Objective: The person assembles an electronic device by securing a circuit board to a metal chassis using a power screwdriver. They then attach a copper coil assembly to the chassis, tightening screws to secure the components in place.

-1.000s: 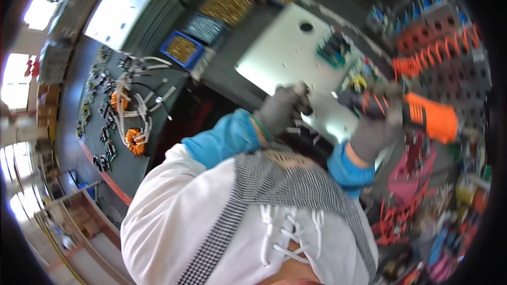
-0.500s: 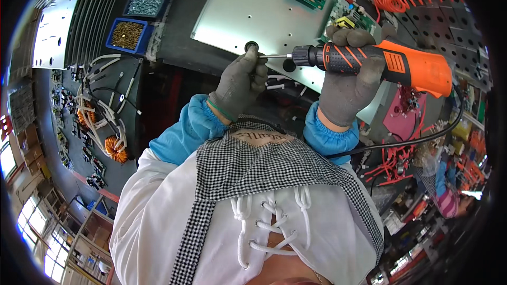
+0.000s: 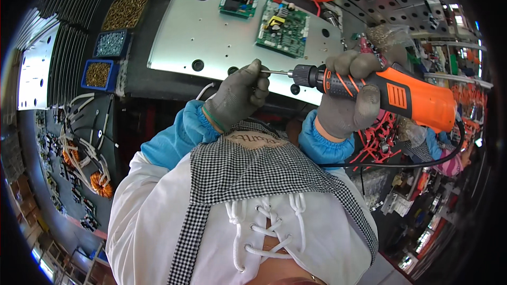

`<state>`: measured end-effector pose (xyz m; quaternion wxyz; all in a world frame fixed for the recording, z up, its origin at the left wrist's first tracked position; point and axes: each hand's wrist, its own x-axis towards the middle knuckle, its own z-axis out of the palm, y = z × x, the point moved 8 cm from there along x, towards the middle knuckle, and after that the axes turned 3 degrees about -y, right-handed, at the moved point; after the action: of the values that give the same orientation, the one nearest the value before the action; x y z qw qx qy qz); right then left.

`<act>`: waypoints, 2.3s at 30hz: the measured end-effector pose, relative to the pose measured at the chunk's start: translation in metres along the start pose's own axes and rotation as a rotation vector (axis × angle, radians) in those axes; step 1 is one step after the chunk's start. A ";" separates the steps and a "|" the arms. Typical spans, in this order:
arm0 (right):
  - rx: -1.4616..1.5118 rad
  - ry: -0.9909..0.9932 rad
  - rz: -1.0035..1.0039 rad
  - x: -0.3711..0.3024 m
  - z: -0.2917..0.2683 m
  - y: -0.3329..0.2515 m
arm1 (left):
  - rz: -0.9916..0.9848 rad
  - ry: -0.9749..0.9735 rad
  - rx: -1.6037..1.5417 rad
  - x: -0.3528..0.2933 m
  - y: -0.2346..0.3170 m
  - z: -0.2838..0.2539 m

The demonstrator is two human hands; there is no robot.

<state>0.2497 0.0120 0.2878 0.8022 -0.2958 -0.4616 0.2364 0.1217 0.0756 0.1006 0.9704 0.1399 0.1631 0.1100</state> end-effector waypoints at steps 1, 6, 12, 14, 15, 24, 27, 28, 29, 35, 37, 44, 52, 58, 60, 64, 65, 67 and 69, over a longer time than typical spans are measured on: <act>-0.023 0.002 -0.021 0.000 -0.002 -0.009 | -0.015 -0.008 0.017 0.007 -0.003 0.006; -0.096 -0.015 -0.070 0.008 -0.028 -0.039 | -0.081 -0.037 0.184 0.040 -0.007 0.031; -0.167 0.133 -0.271 0.040 -0.077 -0.042 | 0.191 0.096 0.671 0.062 0.053 0.030; -0.268 0.379 -0.294 0.053 -0.109 -0.034 | 0.257 0.284 0.852 0.064 0.081 0.018; -0.354 0.389 -0.287 0.065 -0.114 -0.029 | 0.286 0.390 0.946 0.065 0.093 0.007; -0.668 0.365 -0.188 0.112 -0.163 0.040 | -0.034 0.434 1.203 0.088 0.096 -0.023; -0.656 0.400 -0.099 0.112 -0.177 0.050 | -0.130 0.380 1.150 0.091 0.092 -0.026; -0.635 0.399 -0.094 0.113 -0.179 0.051 | -0.154 0.334 1.131 0.093 0.090 -0.029; -0.615 0.398 -0.090 0.113 -0.181 0.052 | -0.178 0.288 1.111 0.095 0.087 -0.030; -0.583 0.477 -0.110 0.113 -0.183 0.045 | -0.180 0.420 1.059 0.092 0.091 -0.023; -0.576 0.480 -0.113 0.113 -0.185 0.044 | -0.174 0.388 1.063 0.093 0.091 -0.028; -0.588 0.447 -0.090 0.110 -0.197 0.054 | -0.144 0.408 1.062 0.093 0.090 -0.034; -0.511 0.469 -0.120 0.111 -0.189 0.050 | -0.236 0.365 0.896 0.094 0.082 -0.028; -0.512 0.498 -0.136 0.110 -0.187 0.046 | -0.227 0.401 0.895 0.092 0.080 -0.023; -0.510 0.489 -0.130 0.109 -0.189 0.048 | -0.227 0.402 0.897 0.092 0.081 -0.021; -0.515 0.472 -0.119 0.109 -0.192 0.052 | -0.220 0.399 0.890 0.092 0.081 -0.021; -0.521 0.473 -0.120 0.110 -0.192 0.053 | -0.218 0.397 0.893 0.092 0.081 -0.021; -0.546 0.465 -0.115 0.109 -0.197 0.058 | -0.221 0.404 0.896 0.092 0.081 -0.019; -0.558 0.458 -0.124 0.110 -0.196 0.059 | -0.220 0.407 0.897 0.093 0.082 -0.020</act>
<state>0.4670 0.0755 0.2353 0.7859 -0.5200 -0.3339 -0.0203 0.1864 0.1808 0.0813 0.7691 0.5008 0.3942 -0.0488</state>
